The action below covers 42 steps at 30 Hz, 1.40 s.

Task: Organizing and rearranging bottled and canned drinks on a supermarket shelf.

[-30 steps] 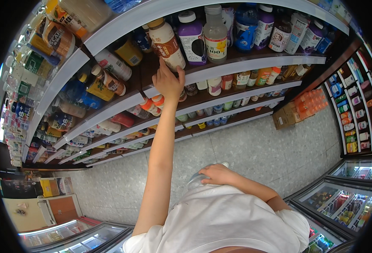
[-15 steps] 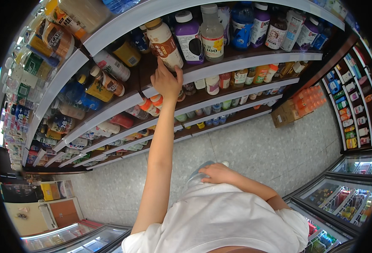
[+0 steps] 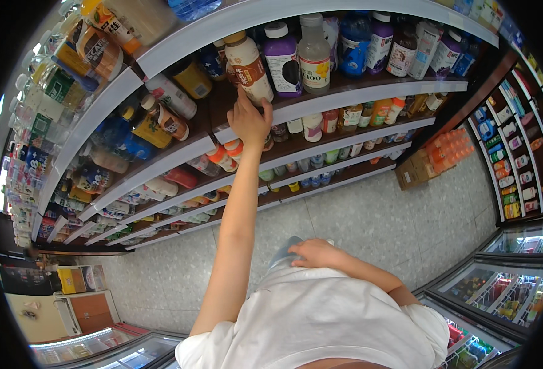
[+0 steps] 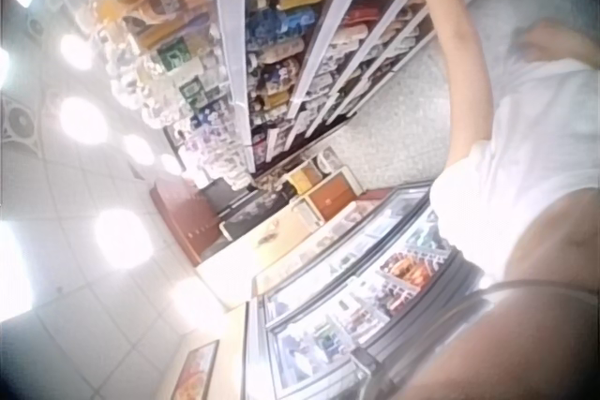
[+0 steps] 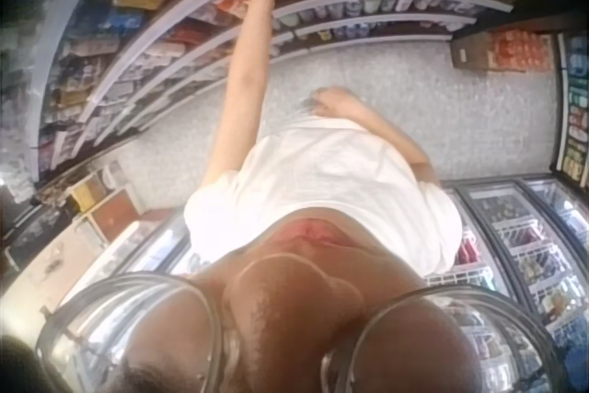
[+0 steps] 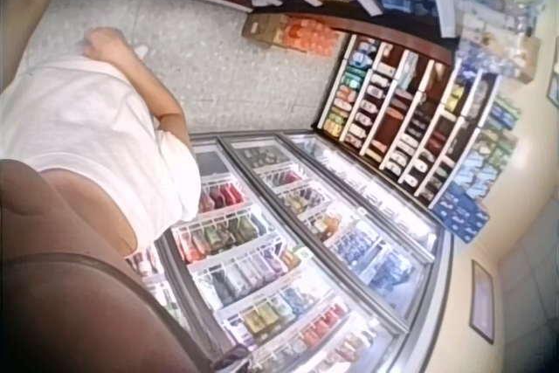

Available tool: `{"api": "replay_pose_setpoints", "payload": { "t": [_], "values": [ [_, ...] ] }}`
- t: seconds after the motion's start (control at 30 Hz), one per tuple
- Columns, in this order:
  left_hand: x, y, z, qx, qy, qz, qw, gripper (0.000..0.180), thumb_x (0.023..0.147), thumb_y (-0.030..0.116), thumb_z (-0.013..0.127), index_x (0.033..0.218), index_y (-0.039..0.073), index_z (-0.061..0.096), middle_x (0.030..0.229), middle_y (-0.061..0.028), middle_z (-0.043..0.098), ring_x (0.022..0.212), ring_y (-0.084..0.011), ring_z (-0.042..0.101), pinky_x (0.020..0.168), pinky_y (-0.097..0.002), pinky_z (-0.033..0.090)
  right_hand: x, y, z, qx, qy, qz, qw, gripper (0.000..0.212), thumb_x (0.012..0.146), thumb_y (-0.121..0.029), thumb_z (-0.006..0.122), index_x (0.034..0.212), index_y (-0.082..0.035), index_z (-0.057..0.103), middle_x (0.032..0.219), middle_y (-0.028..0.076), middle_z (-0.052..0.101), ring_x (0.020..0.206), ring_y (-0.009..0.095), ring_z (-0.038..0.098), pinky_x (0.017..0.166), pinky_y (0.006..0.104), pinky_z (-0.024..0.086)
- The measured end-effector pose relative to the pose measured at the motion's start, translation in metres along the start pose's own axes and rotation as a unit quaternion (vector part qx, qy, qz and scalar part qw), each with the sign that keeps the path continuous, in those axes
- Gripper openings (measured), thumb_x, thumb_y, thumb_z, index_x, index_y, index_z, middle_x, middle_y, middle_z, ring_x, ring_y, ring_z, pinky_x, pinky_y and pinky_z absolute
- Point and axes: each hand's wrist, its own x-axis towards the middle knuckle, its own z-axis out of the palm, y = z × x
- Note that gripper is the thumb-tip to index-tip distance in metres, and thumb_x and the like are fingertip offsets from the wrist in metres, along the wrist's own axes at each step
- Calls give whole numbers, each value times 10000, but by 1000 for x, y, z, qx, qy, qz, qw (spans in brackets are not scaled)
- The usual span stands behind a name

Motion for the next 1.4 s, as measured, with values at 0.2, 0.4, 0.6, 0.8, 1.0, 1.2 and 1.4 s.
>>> {"api": "replay_pose_setpoints", "payload": {
  "t": [0.2,0.4,0.6,0.8,1.0,1.2,1.4],
  "values": [
    [3,2,-1,-25,-21,-17,999,611,816,299,600,1290,-56,450,870,-122,621,745,-261,601,661,-391,392,16,-10,0,9,-27,-2,1000,446,897,-389,598,1220,-82,574,1076,149,663,995,334,627,820,421,505],
    [4,0,-6,-51,-68,-37,996,616,827,300,584,1300,-62,426,1016,-149,613,842,-270,592,686,-395,387,48,-26,-9,12,22,-9,1000,456,894,-379,604,1237,-81,570,1059,146,668,948,329,643,791,422,512],
    [3,-5,-9,-118,-61,-42,990,651,829,256,593,1343,-77,374,1225,-217,544,1026,-334,561,816,-432,400,76,-57,-46,45,31,8,998,473,884,-377,609,1251,-81,565,1086,141,656,918,291,657,775,398,515],
    [-7,-26,-46,-342,-77,-110,930,622,824,134,615,1349,-79,357,1327,-265,462,1203,-403,450,1026,-466,333,97,-68,-71,70,40,37,996,490,885,-399,602,1255,-82,562,1077,136,658,885,275,665,768,385,519],
    [-26,-90,-93,-277,26,-149,949,531,811,70,625,1289,-43,424,1322,-263,457,1197,-384,458,1016,-449,346,122,-90,-96,85,82,13,993,455,882,-393,618,1190,-59,596,1005,131,680,847,260,670,728,365,527],
    [-5,-134,-109,-199,55,-181,962,530,813,85,638,1281,-48,427,1266,-245,467,1178,-401,463,995,-460,361,152,-106,-110,90,153,-49,983,357,893,-304,630,1124,-31,620,992,130,680,840,245,673,707,333,535],
    [8,-130,-112,-164,10,-185,969,604,796,159,685,1293,-51,414,1248,-253,444,1141,-420,472,953,-478,390,169,-118,-92,97,155,-66,981,369,866,-326,631,1096,-37,624,922,121,698,801,250,672,721,363,521]
  ]
}}
